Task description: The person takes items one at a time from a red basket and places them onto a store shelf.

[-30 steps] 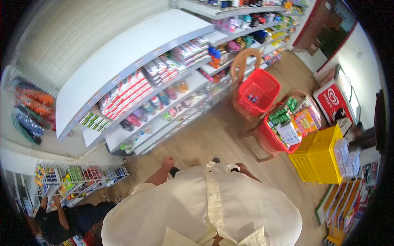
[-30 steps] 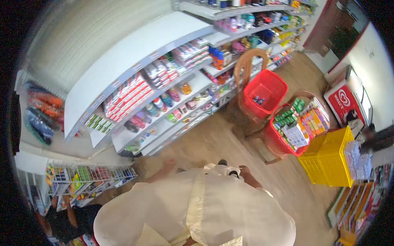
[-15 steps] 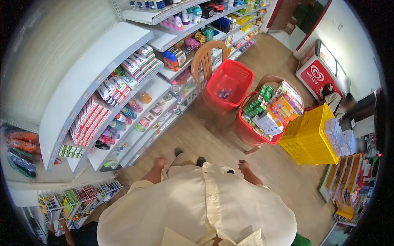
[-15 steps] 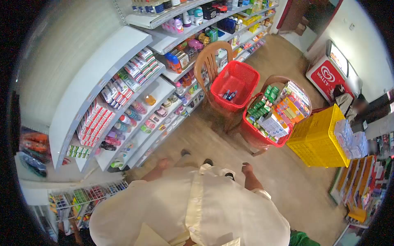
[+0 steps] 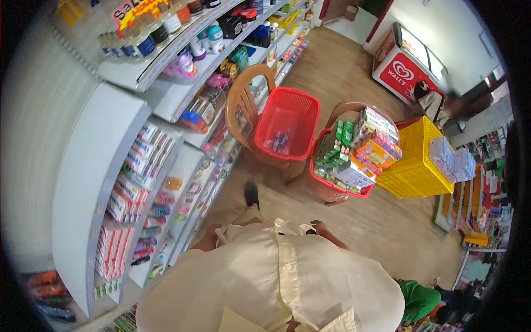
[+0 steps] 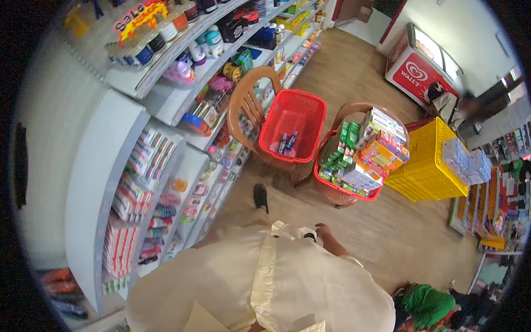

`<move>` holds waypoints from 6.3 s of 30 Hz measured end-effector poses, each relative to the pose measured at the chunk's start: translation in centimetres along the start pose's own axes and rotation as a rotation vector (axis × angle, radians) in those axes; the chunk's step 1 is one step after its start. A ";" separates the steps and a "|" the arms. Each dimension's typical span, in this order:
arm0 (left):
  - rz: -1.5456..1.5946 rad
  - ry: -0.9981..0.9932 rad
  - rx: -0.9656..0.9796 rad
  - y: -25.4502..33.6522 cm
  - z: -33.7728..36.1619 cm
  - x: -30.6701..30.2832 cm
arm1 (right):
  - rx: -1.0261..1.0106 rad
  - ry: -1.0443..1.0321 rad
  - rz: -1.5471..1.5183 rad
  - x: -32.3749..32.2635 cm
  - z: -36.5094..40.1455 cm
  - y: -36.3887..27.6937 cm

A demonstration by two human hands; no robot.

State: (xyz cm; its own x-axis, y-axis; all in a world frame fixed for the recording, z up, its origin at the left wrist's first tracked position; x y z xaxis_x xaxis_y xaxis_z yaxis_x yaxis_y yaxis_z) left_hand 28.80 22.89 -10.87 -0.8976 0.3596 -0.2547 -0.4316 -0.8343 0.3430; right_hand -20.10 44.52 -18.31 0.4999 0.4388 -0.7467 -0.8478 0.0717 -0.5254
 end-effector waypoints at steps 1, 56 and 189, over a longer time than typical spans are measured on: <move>-0.123 -0.084 0.150 2.2 -2.0 0.2 | 0.411 -0.030 -0.345 -1.2 -0.6 0.6; 0.863 -0.697 -0.317 40.4 -12.4 34.4 | 0.542 0.657 -0.763 -26.3 -43.4 7.4; 0.352 0.642 0.857 -34.4 22.0 -32.8 | -0.409 -0.285 -0.725 18.6 -5.5 -79.8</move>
State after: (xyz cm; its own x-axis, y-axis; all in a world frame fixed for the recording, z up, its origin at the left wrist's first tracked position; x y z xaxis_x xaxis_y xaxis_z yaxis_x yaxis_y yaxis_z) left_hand 71.10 49.04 5.60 -0.8759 -0.3270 -0.3549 -0.3045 -0.1958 0.9321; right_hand 57.83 42.02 7.48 0.7807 0.6209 -0.0711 -0.1817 0.1166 -0.9764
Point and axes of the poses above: each hand's wrist, its own z-axis away from the middle knuckle, its own x-axis out of the palm, y = z × x, the point moved 3 cm from there along -z, towards the middle knuckle, and after that the axes turned 2 degrees about -x, right-handed, at the moved point
